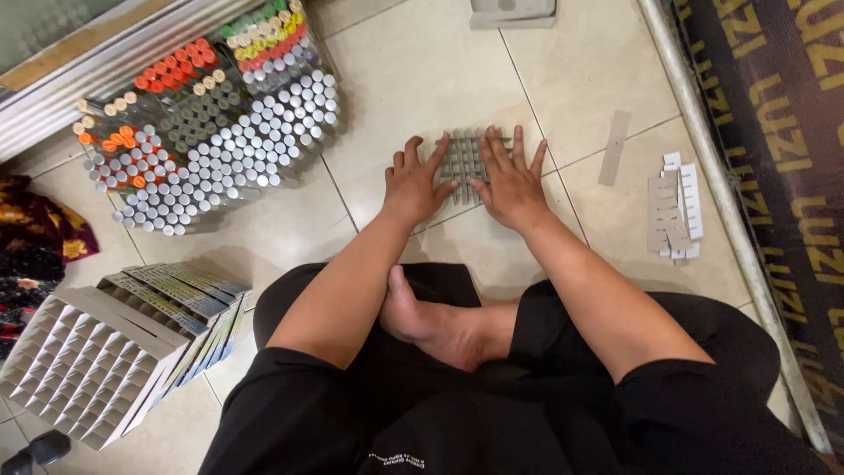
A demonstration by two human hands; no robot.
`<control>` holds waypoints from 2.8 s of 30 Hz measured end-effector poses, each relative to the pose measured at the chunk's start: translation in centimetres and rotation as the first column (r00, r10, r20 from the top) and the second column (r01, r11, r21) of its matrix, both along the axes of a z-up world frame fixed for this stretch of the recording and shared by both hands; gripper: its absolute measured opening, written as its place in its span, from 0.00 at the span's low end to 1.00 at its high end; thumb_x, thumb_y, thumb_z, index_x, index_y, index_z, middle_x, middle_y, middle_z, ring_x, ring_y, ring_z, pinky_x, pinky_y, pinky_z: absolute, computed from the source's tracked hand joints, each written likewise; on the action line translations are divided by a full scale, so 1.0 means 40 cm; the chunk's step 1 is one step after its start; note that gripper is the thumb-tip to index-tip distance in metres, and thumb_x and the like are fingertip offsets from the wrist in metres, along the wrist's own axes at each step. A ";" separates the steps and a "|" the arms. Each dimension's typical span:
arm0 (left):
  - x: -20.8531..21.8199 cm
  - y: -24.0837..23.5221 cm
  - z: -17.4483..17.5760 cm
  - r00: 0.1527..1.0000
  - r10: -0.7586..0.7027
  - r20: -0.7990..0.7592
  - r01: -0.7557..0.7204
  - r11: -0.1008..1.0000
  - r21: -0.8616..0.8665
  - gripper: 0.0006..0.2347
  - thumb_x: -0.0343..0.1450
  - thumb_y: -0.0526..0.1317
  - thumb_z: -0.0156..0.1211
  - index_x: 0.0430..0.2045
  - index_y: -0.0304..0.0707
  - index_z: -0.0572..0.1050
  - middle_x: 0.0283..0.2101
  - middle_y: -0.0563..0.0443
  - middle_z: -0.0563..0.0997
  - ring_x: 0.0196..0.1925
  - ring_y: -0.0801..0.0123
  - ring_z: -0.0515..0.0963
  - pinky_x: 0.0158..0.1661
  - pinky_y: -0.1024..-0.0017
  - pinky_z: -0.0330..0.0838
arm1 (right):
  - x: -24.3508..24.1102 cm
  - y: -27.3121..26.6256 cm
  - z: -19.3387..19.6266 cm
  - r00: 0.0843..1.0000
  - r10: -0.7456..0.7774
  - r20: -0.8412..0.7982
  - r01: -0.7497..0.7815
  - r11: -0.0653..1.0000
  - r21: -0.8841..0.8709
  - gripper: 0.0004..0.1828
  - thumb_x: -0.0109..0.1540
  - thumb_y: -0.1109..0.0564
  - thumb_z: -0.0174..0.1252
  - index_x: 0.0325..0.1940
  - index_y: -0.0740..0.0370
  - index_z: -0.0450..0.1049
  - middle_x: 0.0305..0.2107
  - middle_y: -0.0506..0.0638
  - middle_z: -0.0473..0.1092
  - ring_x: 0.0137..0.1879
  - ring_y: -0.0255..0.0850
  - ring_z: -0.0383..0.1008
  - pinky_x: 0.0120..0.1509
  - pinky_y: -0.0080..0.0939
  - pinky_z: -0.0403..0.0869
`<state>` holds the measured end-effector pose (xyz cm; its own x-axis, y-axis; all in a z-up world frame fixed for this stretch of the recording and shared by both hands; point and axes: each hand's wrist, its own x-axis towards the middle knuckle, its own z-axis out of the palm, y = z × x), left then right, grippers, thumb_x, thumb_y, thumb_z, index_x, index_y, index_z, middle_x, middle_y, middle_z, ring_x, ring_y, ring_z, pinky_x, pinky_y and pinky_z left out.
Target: The person sits on the floor and assembles a grid-like tray by interlocking several white plastic strips. They then place the assembled tray into a larger white container.
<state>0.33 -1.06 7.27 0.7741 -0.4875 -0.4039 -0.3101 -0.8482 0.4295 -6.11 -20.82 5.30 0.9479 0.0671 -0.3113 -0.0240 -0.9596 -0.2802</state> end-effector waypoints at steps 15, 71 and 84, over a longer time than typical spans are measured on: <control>0.001 0.007 -0.015 0.995 0.053 0.082 -0.033 0.973 -0.226 0.26 0.74 0.50 0.61 0.68 0.54 0.64 0.62 0.46 0.60 0.61 0.51 0.66 0.59 0.50 0.64 | -0.015 -0.001 -0.014 0.999 0.029 -0.013 -0.030 0.996 -0.090 0.40 0.73 0.36 0.35 0.83 0.58 0.40 0.80 0.53 0.32 0.82 0.66 0.22 0.74 0.83 0.21; 0.043 0.074 -0.077 0.814 0.277 -0.510 -0.284 0.956 0.066 0.07 0.67 0.36 0.63 0.24 0.29 0.82 0.22 0.45 0.84 0.22 0.59 0.86 0.28 0.65 0.82 | -0.133 -0.163 0.112 0.934 -0.300 -0.192 0.335 0.923 0.187 0.10 0.59 0.57 0.66 0.45 0.55 0.81 0.33 0.51 0.77 0.44 0.49 0.81 0.49 0.49 0.76; 0.053 0.057 -0.038 0.814 0.142 -0.563 -0.133 0.989 0.057 0.14 0.65 0.45 0.72 0.21 0.30 0.81 0.22 0.40 0.83 0.27 0.54 0.86 0.32 0.64 0.80 | 0.043 -0.234 0.069 0.914 -0.402 -0.054 0.406 0.902 0.149 0.17 0.73 0.50 0.48 0.46 0.61 0.79 0.25 0.55 0.77 0.44 0.57 0.80 0.47 0.58 0.76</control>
<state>2.43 1.21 5.75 0.4670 -0.3837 -0.7967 0.1028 -0.8713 0.4799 -4.39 -30.18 8.04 0.8973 -0.2715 -0.3482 -0.4080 -0.8113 -0.4187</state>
